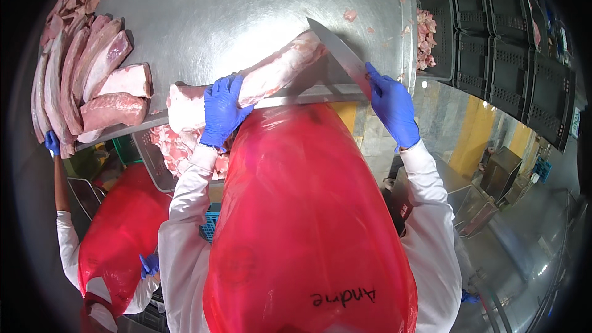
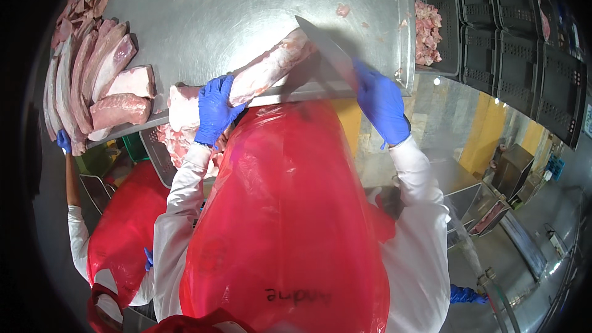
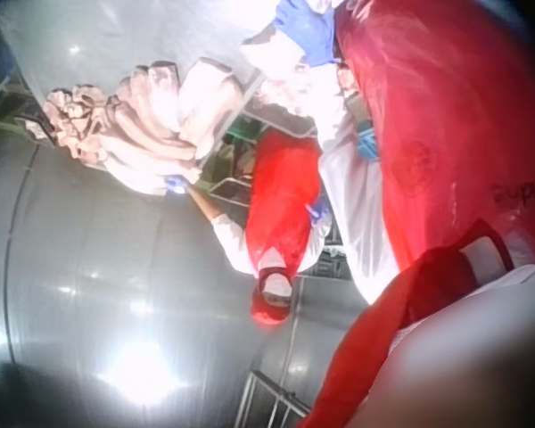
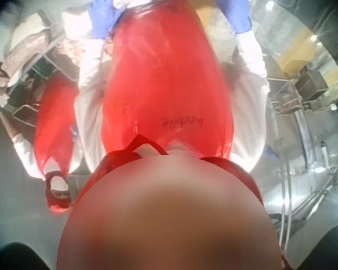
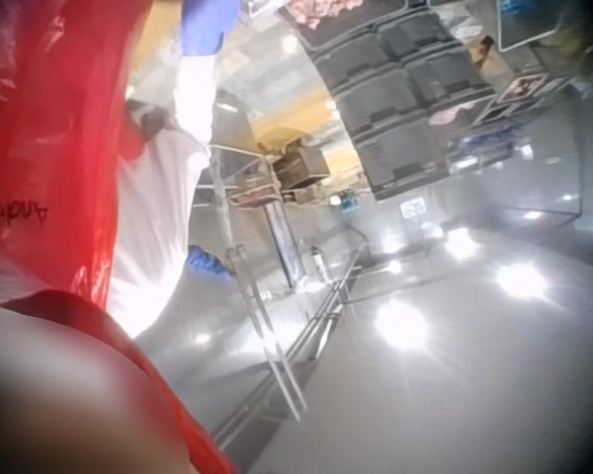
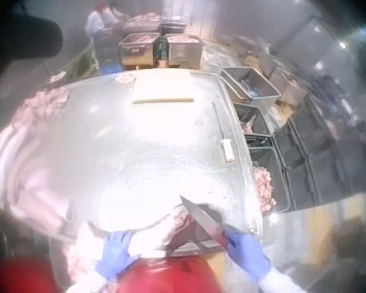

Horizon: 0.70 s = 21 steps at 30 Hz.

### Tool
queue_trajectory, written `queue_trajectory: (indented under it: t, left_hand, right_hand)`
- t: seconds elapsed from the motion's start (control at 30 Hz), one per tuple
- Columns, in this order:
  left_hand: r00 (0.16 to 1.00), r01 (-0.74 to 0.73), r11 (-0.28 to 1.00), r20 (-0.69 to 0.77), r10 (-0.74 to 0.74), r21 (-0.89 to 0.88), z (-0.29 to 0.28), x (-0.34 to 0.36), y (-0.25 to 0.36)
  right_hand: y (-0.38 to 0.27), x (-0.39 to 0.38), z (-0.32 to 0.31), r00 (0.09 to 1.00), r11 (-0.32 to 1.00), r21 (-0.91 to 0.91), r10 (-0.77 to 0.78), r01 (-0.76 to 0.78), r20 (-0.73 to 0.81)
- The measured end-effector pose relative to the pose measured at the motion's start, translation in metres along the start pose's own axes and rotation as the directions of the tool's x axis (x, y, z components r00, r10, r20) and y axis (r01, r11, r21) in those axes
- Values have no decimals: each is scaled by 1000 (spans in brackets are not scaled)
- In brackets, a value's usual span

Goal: The person uses a knife to trim fat and slice large pieces of raw meat on a stainless steel table. They separate the trimmed fat from the lean meat, placing the fat into a nearby bin and the lean meat into a tray. The person handles the meat with gloved hands, repeatedly cutting and organizing the pieces.

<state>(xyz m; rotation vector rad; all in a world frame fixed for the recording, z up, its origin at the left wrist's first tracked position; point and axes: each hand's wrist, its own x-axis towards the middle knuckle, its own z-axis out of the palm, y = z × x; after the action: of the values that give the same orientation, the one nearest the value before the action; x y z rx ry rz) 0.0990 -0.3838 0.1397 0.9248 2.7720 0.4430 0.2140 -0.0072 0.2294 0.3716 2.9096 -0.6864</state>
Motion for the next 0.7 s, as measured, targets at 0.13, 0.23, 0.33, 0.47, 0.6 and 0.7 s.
queue_trajectory:
  t: [0.13,0.23,0.33,0.47,0.6,0.7]
  left_hand:
    - [1000,6,1000,-8,-6,6,5,-8,-3]
    - [1000,-22,999,13,21,32,6,-7,-4]
    - [998,-63,997,11,63,49,8,-10,-5]
    - [998,-30,998,50,27,59,-3,4,-7]
    - [995,-98,993,-12,99,68,2,7,-15]
    - [996,-16,998,89,10,63,-6,13,-12]
  right_hand:
    - [13,-21,-14,992,992,-127,13,2,123]
    - [24,-7,-1,991,998,-53,-14,21,133]
    - [19,21,23,985,992,123,13,-35,171]
    - [71,-17,65,995,921,388,-71,37,71]
    - [46,20,88,994,929,368,-83,52,69]
    - [32,23,91,991,926,373,-100,61,87]
